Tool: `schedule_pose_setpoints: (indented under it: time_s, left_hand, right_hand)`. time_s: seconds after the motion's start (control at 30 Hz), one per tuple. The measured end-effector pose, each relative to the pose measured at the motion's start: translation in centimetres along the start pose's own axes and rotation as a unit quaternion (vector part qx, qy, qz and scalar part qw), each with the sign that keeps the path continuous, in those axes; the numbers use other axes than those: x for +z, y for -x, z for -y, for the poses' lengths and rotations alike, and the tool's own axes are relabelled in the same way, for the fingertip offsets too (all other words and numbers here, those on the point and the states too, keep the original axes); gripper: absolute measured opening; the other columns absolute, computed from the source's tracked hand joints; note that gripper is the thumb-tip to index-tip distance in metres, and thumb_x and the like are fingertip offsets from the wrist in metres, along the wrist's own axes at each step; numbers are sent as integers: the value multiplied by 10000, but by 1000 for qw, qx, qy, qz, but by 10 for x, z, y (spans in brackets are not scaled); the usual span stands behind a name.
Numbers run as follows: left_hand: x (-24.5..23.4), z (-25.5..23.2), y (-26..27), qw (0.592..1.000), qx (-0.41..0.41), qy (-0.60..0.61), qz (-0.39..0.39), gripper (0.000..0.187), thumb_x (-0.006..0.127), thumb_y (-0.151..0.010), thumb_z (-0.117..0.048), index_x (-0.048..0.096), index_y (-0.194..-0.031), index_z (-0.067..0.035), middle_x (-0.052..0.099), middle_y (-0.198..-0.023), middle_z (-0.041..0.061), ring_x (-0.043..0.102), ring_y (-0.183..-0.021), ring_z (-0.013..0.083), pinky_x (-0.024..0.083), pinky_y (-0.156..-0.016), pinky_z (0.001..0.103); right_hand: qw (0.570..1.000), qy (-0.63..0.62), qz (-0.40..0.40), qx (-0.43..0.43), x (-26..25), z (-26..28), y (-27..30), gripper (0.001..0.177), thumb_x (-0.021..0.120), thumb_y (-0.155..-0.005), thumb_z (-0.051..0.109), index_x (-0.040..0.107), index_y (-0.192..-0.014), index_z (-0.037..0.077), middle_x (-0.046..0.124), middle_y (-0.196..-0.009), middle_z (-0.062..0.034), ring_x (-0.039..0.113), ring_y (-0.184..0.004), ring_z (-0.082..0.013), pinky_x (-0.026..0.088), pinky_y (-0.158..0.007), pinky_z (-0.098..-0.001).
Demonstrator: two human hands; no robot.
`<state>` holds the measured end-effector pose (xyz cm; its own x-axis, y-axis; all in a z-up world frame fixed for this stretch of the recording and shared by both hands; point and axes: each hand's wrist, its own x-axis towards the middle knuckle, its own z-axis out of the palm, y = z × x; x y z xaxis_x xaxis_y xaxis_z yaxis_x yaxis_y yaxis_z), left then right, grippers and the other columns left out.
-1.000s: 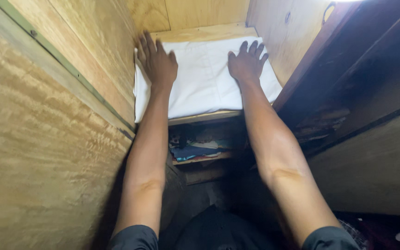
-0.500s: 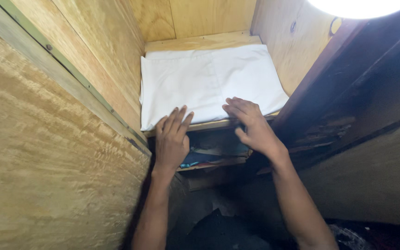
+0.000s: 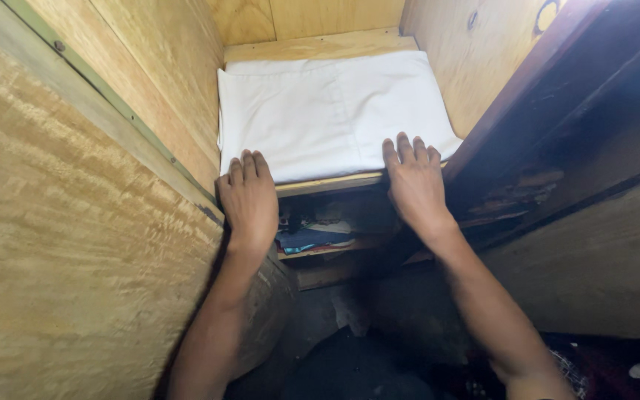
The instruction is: The person folds a white cloth, a blue cloth, and a black cloth by hand on a bed, then places them into a wooden shelf one at a time, followed by a plaid shirt.
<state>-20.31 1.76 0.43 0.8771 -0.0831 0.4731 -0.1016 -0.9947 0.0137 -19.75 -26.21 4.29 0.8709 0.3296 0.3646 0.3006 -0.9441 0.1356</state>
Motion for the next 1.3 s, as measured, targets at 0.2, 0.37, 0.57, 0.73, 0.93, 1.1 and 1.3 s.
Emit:
schedule_pose_setpoints:
  time_s: [0.2,0.37,0.57,0.73,0.93,1.1,1.3]
  left_hand:
    - [-27,-3,-7,992,107,58,-21,529,629,-822,-65,620,-1348,-4,631,-1399,172,574,-1318,301,416,-1048,451]
    - [-25,-6,-6,988,86,125,-13,403,608,-909,-26,654,-1309,-18,655,-1381,145,614,-1286,318,433,-988,444]
    - [-12,-9,-14,998,58,24,27,496,586,-820,39,648,-1312,11,648,-1378,188,608,-1287,342,460,-973,451]
    - [-2,-10,-19,997,55,42,18,451,607,-857,14,647,-1306,36,640,-1384,214,597,-1289,388,473,-985,476]
    - [21,-9,-34,998,44,41,-13,421,606,-871,2,662,-1287,37,649,-1372,218,607,-1279,396,476,-972,472]
    - [38,-14,-48,999,19,43,-23,388,590,-895,-19,677,-1269,41,658,-1352,222,618,-1251,408,476,-955,477]
    - [45,-15,-61,998,12,53,-33,368,579,-912,-25,682,-1258,46,674,-1332,218,623,-1236,406,475,-930,483]
  right_hand:
    - [998,-35,-27,-42,-11,-3,-2,606,639,-785,-44,571,-1386,-7,597,-1386,-253,566,-1283,-428,448,-1035,-532]
    - [999,-8,-35,-21,3,-8,-3,566,624,-774,-39,602,-1339,-12,620,-1369,-248,595,-1248,-434,467,-998,-525]
    - [999,2,-44,-19,18,-11,-7,505,614,-817,-32,626,-1321,-27,632,-1359,-264,618,-1221,-440,476,-987,-522]
    - [999,2,-50,-17,26,-13,-16,520,668,-793,42,625,-1300,-64,630,-1355,-279,615,-1212,-454,476,-980,-541]
    - [998,-8,-57,-5,39,-15,-36,453,685,-824,77,637,-1255,-56,638,-1342,-285,622,-1203,-470,474,-974,-566]
    - [998,-29,-61,7,50,-22,-53,396,677,-838,90,662,-1206,-57,648,-1333,-275,629,-1192,-463,478,-951,-574]
    - [998,-34,-45,22,60,-28,-68,372,670,-831,77,678,-1180,-49,660,-1329,-243,631,-1173,-430,479,-919,-577]
